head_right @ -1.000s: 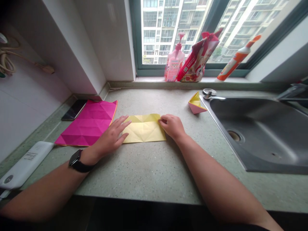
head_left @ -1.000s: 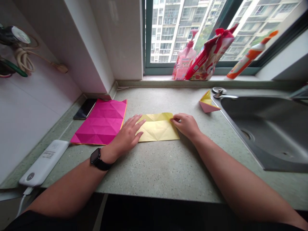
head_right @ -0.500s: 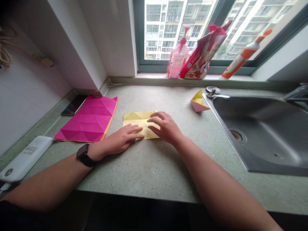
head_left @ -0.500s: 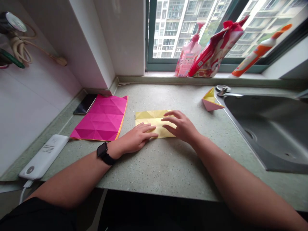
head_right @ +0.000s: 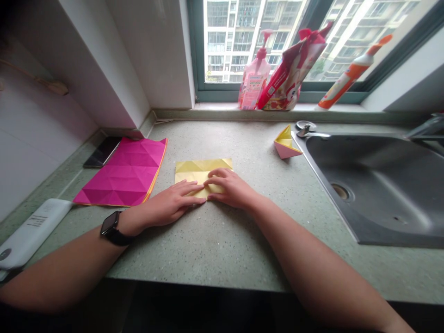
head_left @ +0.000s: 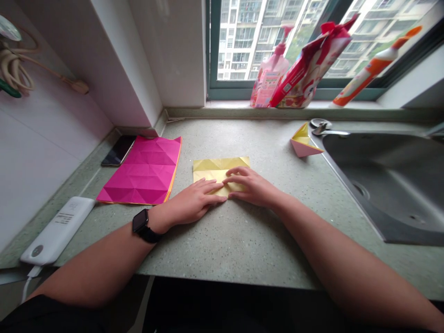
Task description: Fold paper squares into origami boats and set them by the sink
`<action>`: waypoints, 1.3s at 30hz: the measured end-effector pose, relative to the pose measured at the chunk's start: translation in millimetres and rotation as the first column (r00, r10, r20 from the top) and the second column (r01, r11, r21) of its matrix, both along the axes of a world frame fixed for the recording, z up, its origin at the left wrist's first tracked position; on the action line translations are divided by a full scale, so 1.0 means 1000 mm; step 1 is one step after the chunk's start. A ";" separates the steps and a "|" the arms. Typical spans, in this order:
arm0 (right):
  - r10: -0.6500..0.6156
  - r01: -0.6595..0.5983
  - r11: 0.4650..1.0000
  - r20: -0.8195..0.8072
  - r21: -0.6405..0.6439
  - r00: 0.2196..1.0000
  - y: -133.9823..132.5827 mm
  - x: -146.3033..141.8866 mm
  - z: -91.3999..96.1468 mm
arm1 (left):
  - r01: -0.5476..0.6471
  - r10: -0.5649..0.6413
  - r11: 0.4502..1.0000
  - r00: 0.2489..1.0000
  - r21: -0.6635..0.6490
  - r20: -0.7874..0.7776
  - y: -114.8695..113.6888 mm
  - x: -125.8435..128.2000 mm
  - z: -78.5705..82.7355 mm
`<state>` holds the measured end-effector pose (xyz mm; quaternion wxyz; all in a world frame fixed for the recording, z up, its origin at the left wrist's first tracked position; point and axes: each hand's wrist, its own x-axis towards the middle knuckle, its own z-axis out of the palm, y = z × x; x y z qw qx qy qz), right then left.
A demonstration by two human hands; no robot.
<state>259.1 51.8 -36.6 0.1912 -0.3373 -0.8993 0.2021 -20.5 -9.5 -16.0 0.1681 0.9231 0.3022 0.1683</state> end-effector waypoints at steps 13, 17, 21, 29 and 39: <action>-0.036 0.036 0.999 0.023 -0.014 0.999 -0.002 -0.004 -0.001 | -0.088 0.094 0.995 0.978 0.038 -0.184 -0.007 -0.018 0.023; -0.031 0.031 0.999 0.021 -0.021 0.999 -0.001 -0.004 0.000 | -0.114 0.113 0.993 0.962 0.013 -0.247 -0.006 -0.038 0.032; -0.030 0.031 0.999 0.029 -0.024 0.999 0.000 -0.005 0.001 | -0.101 0.094 0.995 0.971 -0.019 -0.218 -0.004 -0.052 0.038; -0.029 0.030 0.999 0.018 -0.011 0.999 0.000 -0.006 0.002 | -0.017 0.017 1.000 0.997 -0.003 0.076 -0.016 -0.007 0.022; -0.012 0.012 1.000 0.027 0.017 1.000 0.000 -0.004 0.002 | 0.038 -0.041 0.997 0.998 -0.074 -0.042 -0.008 -0.002 0.001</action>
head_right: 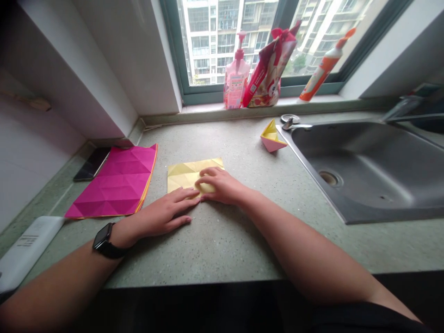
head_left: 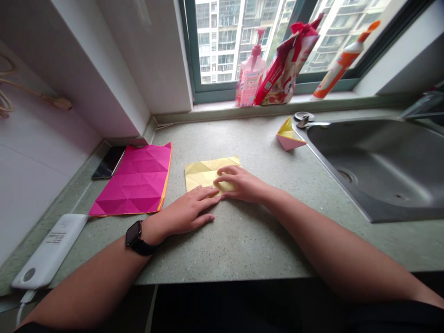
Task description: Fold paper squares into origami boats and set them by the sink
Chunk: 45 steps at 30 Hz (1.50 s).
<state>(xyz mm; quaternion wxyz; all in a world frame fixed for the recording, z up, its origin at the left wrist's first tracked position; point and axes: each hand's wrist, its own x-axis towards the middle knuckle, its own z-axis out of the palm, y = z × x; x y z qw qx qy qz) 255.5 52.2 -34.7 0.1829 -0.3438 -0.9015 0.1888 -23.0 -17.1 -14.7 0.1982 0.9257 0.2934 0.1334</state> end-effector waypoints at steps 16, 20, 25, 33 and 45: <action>-0.087 0.127 0.973 0.206 -0.190 0.975 0.029 0.062 -0.001 | -0.033 0.033 0.999 0.999 0.008 -0.018 -0.002 -0.005 0.004; -0.101 0.154 0.964 0.234 -0.218 0.967 0.035 0.074 0.000 | -0.048 0.049 0.999 0.997 0.021 -0.051 -0.002 -0.007 0.009; -0.084 0.155 0.956 0.276 -0.248 0.957 0.038 0.079 0.002 | -0.111 0.122 0.991 0.981 0.077 -0.151 0.002 -0.017 0.023; -0.121 0.222 0.934 0.337 -0.279 0.934 0.040 0.080 0.007 | -0.204 0.202 0.978 0.914 0.034 -0.351 -0.003 -0.046 0.035; -0.260 0.309 0.920 0.214 -0.243 0.942 0.048 0.101 0.002 | -0.222 0.239 0.966 0.962 0.134 -0.132 -0.004 -0.034 0.043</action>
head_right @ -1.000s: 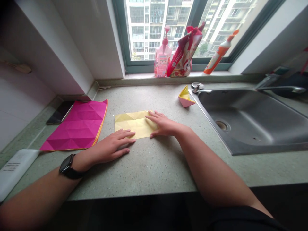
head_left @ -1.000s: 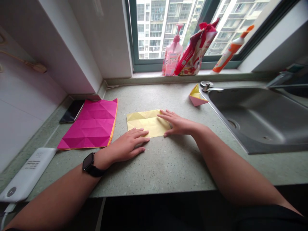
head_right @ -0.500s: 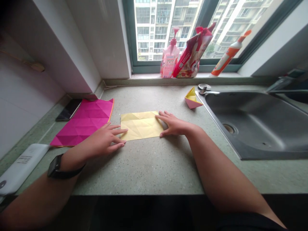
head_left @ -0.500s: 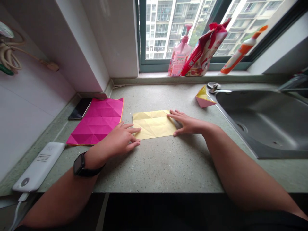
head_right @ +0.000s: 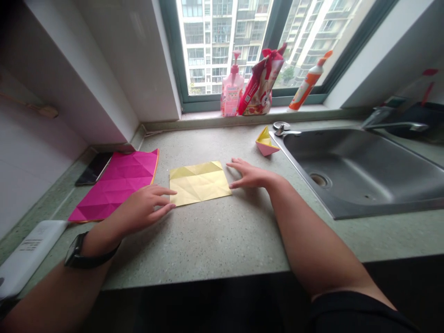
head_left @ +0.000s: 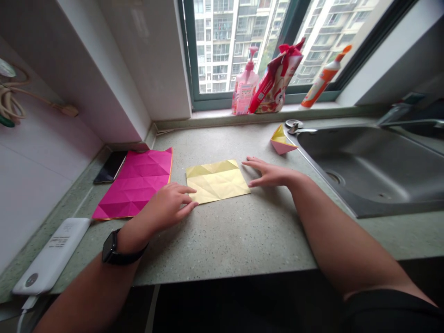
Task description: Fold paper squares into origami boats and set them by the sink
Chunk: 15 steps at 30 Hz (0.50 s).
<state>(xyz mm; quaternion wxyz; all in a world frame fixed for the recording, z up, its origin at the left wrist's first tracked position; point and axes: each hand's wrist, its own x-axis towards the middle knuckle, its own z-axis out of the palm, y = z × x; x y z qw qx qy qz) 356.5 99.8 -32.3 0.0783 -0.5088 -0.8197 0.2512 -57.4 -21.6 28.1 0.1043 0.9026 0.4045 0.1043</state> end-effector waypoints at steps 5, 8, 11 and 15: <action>-0.079 0.128 0.968 -0.220 0.215 0.972 0.002 -0.035 -0.011 | 0.122 -0.128 0.992 0.978 0.046 0.165 -0.002 0.014 -0.018; -0.019 0.087 0.958 -0.242 0.273 0.970 0.002 -0.052 -0.018 | 0.195 -0.191 0.981 0.967 -0.004 0.171 -0.004 0.023 -0.028; -0.010 0.102 0.956 -0.316 0.275 0.949 0.002 -0.057 -0.021 | 0.224 -0.212 0.973 0.962 -0.050 0.174 -0.004 0.026 -0.030; -0.058 0.191 0.957 -0.505 0.216 0.861 0.003 -0.058 -0.018 | 0.210 -0.197 0.976 0.963 -0.051 0.186 0.002 0.022 -0.026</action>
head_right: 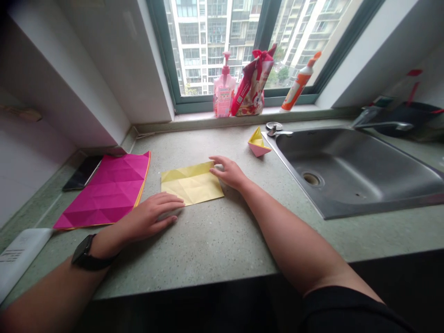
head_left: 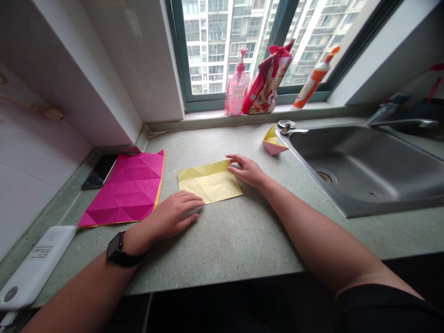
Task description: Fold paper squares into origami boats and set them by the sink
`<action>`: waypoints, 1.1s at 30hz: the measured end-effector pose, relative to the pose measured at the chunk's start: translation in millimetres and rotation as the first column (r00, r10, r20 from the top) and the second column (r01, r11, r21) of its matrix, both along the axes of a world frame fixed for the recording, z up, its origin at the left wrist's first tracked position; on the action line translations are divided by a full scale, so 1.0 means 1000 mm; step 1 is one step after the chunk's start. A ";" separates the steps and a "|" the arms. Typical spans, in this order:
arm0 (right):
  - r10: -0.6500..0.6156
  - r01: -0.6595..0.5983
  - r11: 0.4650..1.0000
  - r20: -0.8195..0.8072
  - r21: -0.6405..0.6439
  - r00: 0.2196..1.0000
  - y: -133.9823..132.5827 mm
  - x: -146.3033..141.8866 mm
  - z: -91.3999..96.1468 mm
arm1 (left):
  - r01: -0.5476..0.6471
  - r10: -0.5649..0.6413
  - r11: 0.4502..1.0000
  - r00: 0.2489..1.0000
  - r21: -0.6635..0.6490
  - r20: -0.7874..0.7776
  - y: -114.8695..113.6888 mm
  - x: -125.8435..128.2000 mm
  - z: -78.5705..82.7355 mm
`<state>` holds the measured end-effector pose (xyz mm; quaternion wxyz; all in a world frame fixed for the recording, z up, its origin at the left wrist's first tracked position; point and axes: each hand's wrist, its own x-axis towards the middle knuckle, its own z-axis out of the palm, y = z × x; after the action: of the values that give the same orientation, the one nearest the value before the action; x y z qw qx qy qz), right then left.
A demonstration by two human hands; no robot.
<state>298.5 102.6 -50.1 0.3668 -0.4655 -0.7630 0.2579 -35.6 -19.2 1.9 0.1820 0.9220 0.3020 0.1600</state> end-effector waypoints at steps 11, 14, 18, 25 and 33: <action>-0.051 -0.018 0.969 -0.269 -0.246 0.962 -0.010 -0.011 0.020 | -0.077 0.072 0.993 0.996 0.090 0.060 0.006 0.006 -0.010; -0.077 -0.082 0.914 -0.366 -0.399 0.928 -0.017 -0.018 0.025 | -0.130 0.123 0.981 0.991 0.141 0.054 0.003 0.018 -0.012; -0.069 -0.075 0.900 -0.311 -0.429 0.948 -0.022 -0.025 0.025 | -0.187 0.184 0.964 0.982 0.188 0.034 -0.001 0.033 -0.015; -0.128 0.127 0.992 0.258 0.022 0.958 -0.020 -0.019 0.017 | -0.113 0.142 0.946 0.987 0.305 -0.076 -0.005 0.041 -0.017; -0.054 0.066 0.996 0.176 -0.062 0.983 -0.018 -0.023 0.020 | -0.153 0.223 0.896 0.967 0.417 -0.123 -0.010 0.043 -0.020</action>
<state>275.2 84.9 -30.5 0.2903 -0.5212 -0.7688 0.2304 7.3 -29.6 -18.6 -0.0545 0.9161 0.3645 0.1579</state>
